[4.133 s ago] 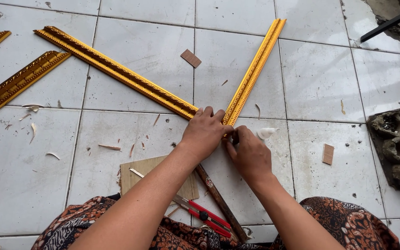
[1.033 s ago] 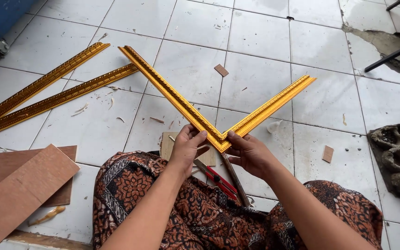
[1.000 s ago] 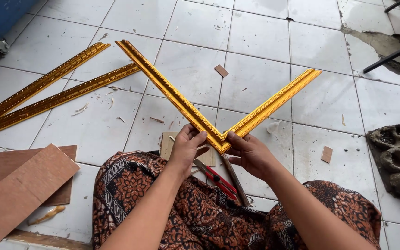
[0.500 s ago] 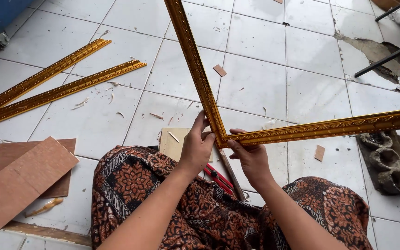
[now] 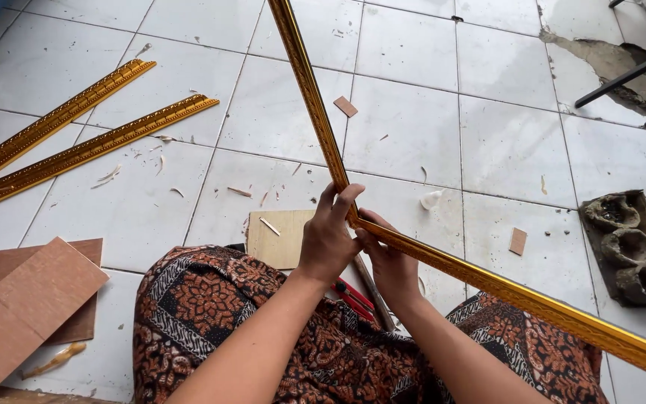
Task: Assembling a gold picture frame by applying glue to mitered corners and joining them together while sitting on the floor.
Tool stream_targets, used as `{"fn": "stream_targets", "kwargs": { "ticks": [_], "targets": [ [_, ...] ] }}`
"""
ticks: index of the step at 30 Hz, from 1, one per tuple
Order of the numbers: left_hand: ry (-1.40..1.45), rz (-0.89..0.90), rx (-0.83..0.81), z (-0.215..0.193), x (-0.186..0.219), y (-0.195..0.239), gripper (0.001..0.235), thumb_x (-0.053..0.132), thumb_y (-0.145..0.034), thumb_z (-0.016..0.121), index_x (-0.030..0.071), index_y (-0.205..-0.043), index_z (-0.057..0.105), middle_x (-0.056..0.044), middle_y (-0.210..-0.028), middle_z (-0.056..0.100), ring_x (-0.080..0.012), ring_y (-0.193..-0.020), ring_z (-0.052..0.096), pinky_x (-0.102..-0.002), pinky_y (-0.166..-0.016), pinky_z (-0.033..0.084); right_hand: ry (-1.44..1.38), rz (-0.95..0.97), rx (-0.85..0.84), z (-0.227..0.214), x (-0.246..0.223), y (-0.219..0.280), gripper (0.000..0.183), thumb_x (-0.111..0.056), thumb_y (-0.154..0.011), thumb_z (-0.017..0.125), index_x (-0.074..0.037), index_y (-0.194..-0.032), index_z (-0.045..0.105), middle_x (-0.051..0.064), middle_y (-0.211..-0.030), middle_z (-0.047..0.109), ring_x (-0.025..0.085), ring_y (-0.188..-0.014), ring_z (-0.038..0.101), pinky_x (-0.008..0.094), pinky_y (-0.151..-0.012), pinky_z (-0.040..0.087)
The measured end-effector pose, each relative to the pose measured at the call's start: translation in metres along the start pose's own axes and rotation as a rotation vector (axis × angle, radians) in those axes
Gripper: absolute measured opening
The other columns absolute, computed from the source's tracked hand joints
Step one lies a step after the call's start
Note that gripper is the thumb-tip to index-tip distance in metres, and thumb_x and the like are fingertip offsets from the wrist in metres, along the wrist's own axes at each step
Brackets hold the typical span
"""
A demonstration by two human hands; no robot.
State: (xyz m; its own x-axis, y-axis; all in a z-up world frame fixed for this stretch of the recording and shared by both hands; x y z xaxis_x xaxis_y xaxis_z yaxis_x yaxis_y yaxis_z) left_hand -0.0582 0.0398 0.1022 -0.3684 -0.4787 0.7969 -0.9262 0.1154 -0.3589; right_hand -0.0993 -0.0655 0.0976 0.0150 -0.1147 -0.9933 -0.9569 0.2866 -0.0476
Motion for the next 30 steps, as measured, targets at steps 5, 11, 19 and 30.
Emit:
{"fn": "stream_targets", "kwargs": {
  "ticks": [5,11,19,30],
  "targets": [
    [-0.008,0.042,-0.034,0.017,-0.007,-0.018,0.067,0.007,-0.057,0.065,0.034,-0.115,0.044,-0.008,-0.12,0.048,-0.0338,-0.085,0.063,-0.046,-0.068,0.054,0.26,0.074,-0.108,-0.021,-0.004,-0.026,0.034,-0.018,-0.078,0.065,-0.014,-0.112,0.061,0.013,-0.095,0.064,0.026,-0.09,0.063,0.039,-0.07,0.051],
    [0.005,-0.087,-0.065,0.023,-0.027,-0.035,0.065,0.003,-0.059,0.066,0.031,-0.112,0.042,-0.011,-0.123,0.045,-0.0333,-0.081,0.064,-0.046,-0.069,0.055,0.61,0.306,0.194,-0.136,0.067,-0.084,0.034,-0.009,-0.067,0.055,-0.023,-0.098,0.059,-0.003,-0.087,0.061,0.014,-0.087,0.059,0.035,-0.077,0.045],
    [0.015,-0.164,-0.106,0.032,-0.04,-0.04,0.063,0.0,-0.062,0.066,0.028,-0.111,0.039,-0.014,-0.126,0.041,-0.0366,-0.086,0.062,-0.048,-0.071,0.055,0.822,0.36,-0.053,-0.11,0.083,-0.101,0.032,-0.033,-0.083,0.06,-0.03,-0.115,0.059,0.007,-0.12,0.048,0.038,-0.114,0.043,0.042,-0.09,0.038],
    [0.001,-0.032,-0.11,0.039,-0.03,-0.035,0.061,-0.001,-0.064,0.064,0.031,-0.11,0.04,-0.016,-0.13,0.038,-0.0413,-0.089,0.059,-0.05,-0.072,0.054,0.365,0.343,-0.335,-0.043,0.011,-0.076,0.031,-0.02,-0.087,0.048,-0.003,-0.113,0.055,0.02,-0.095,0.063,0.028,-0.081,0.062,0.039,-0.076,0.048]
  ]
}}
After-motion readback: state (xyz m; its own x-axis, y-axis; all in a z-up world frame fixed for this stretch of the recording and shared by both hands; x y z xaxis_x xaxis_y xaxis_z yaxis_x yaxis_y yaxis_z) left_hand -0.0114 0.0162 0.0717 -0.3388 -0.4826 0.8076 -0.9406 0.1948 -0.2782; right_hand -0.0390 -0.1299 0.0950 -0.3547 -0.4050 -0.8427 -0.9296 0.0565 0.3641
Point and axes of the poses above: each hand's wrist, its own y-axis away from the middle knuckle, its own z-axis out of the palm, x = y × z, the point moved 9 cm from there along -y, towards the middle knuckle
